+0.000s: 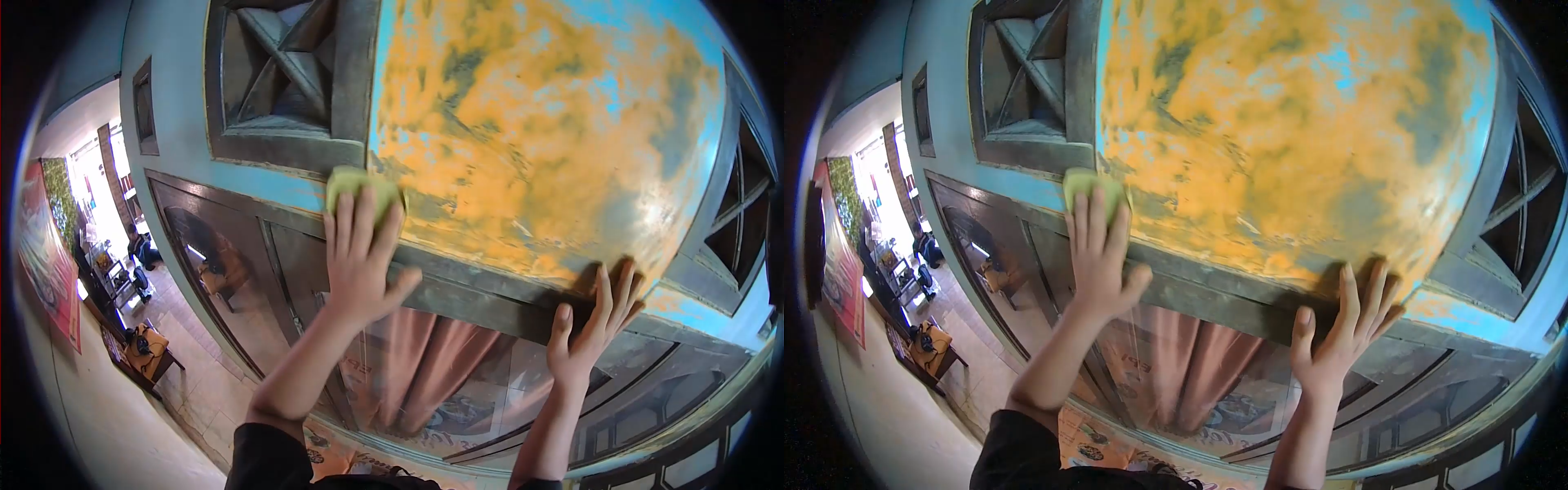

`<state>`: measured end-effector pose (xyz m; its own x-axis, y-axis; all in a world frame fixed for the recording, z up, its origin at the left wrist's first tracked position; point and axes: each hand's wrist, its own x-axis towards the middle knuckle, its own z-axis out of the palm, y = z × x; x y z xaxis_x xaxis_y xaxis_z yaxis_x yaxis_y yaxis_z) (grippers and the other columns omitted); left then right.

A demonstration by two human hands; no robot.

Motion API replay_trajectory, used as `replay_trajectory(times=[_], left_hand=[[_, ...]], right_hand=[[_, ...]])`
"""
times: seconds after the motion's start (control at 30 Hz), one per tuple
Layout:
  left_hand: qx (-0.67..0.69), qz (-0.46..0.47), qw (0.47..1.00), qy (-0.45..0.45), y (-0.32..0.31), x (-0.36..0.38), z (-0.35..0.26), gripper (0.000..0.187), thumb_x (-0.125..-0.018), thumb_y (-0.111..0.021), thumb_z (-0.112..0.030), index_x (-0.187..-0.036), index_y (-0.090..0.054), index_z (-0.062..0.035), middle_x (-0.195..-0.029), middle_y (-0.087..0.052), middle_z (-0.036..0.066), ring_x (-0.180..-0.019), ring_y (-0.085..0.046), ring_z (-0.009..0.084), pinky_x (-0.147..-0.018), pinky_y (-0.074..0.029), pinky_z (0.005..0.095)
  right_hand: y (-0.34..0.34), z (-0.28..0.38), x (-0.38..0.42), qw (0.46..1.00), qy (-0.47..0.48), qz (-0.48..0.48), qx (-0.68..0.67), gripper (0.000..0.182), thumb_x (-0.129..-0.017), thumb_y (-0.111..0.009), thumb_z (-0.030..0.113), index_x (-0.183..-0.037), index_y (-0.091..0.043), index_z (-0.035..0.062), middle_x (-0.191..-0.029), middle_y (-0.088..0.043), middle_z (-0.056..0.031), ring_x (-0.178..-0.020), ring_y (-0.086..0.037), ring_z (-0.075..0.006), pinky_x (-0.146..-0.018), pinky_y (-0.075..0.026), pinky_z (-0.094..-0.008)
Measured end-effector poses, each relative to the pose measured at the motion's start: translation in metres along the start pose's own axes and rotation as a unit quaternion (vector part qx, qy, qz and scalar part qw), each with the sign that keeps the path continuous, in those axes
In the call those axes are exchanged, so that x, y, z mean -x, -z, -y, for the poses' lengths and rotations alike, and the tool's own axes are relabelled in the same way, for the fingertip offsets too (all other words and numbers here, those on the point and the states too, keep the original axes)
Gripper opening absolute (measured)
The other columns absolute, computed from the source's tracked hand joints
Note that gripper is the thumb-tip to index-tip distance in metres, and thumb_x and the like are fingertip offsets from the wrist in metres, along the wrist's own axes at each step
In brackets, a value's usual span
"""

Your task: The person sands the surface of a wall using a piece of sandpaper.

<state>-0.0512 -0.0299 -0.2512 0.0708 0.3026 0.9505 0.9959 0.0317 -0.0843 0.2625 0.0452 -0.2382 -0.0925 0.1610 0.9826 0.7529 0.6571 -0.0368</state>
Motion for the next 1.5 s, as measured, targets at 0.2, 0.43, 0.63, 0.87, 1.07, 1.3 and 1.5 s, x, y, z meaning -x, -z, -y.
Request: replay_trajectory(times=[0.2,0.43,0.63,0.87,1.07,1.3,1.5], left_hand=[[-0.009,-0.040,0.991,0.124,0.013,-0.001,0.090,0.077,-0.092,-0.047,-0.043,-0.154,-0.030,-0.0023,-0.162,-0.019,0.027,-0.149,-0.012,0.0497,-0.118,-0.009,0.0638],[-0.004,0.040,0.998,0.048,0.008,0.036,0.076,0.091,-0.097,-0.024,-0.071,-0.156,-0.025,-0.0026,-0.162,-0.016,0.027,-0.150,-0.010,0.0487,-0.117,-0.008,0.0638],[0.048,-0.070,0.980,0.182,0.015,0.011,0.130,0.093,-0.095,-0.030,-0.072,-0.158,-0.020,-0.0056,-0.164,-0.011,0.025,-0.150,-0.008,0.0500,-0.117,-0.010,0.0643],[0.049,-0.022,0.988,0.146,0.032,0.016,0.148,0.086,-0.097,-0.033,-0.065,-0.156,-0.025,-0.0027,-0.163,-0.015,0.026,-0.150,-0.010,0.0494,-0.118,-0.012,0.0618],[0.061,0.043,0.997,0.035,0.037,0.033,0.144,0.086,-0.094,-0.048,-0.054,-0.156,-0.024,-0.0001,-0.163,-0.014,0.027,-0.151,-0.010,0.0471,-0.119,-0.012,0.0595],[0.075,0.029,0.996,0.046,0.035,0.035,0.145,0.091,-0.096,-0.041,-0.066,-0.152,-0.030,0.0049,-0.161,-0.019,0.028,-0.150,-0.011,0.0474,-0.119,-0.010,0.0598],[0.110,-0.001,0.990,0.087,0.030,0.021,0.135,0.087,-0.096,-0.038,-0.068,-0.148,-0.040,0.0027,-0.159,-0.028,0.026,-0.151,-0.011,0.0469,-0.119,-0.006,0.0597]], right_hand=[[-0.010,0.014,0.012,0.999,-0.043,-0.004,0.008,0.066,-0.099,-0.045,0.052,-0.148,-0.042,0.0090,-0.161,-0.025,-0.0228,-0.151,-0.012,-0.0446,-0.116,0.003,-0.0656],[-0.027,0.032,0.010,0.996,-0.053,-0.060,0.033,0.064,-0.101,-0.043,0.051,-0.152,-0.039,0.0119,-0.164,-0.024,-0.0160,-0.153,-0.013,-0.0383,-0.116,0.001,-0.0646],[-0.044,0.043,0.007,0.991,-0.056,-0.103,0.069,0.069,-0.100,-0.043,0.056,-0.150,-0.041,0.0095,-0.163,-0.025,-0.0158,-0.153,-0.014,-0.0367,-0.117,0.000,-0.0636],[-0.050,0.038,0.010,0.988,-0.013,-0.119,0.094,0.064,-0.103,-0.042,0.051,-0.149,-0.039,0.0067,-0.161,-0.029,-0.0166,-0.151,-0.019,-0.0376,-0.120,-0.007,-0.0594],[-0.053,0.037,0.014,0.986,0.010,-0.124,0.112,0.063,-0.105,-0.041,0.049,-0.150,-0.037,0.0055,-0.160,-0.029,-0.0173,-0.150,-0.021,-0.0380,-0.120,-0.016,-0.0568],[-0.056,0.033,0.013,0.984,0.010,-0.127,0.122,0.064,-0.104,-0.036,0.053,-0.150,-0.037,0.0077,-0.160,-0.028,-0.0172,-0.150,-0.020,-0.0394,-0.120,-0.015,-0.0598],[-0.065,0.052,0.010,0.980,0.020,-0.109,0.164,0.065,-0.103,-0.035,0.056,-0.149,-0.044,0.0113,-0.160,-0.029,-0.0188,-0.150,-0.020,-0.0400,-0.119,-0.008,-0.0621]])
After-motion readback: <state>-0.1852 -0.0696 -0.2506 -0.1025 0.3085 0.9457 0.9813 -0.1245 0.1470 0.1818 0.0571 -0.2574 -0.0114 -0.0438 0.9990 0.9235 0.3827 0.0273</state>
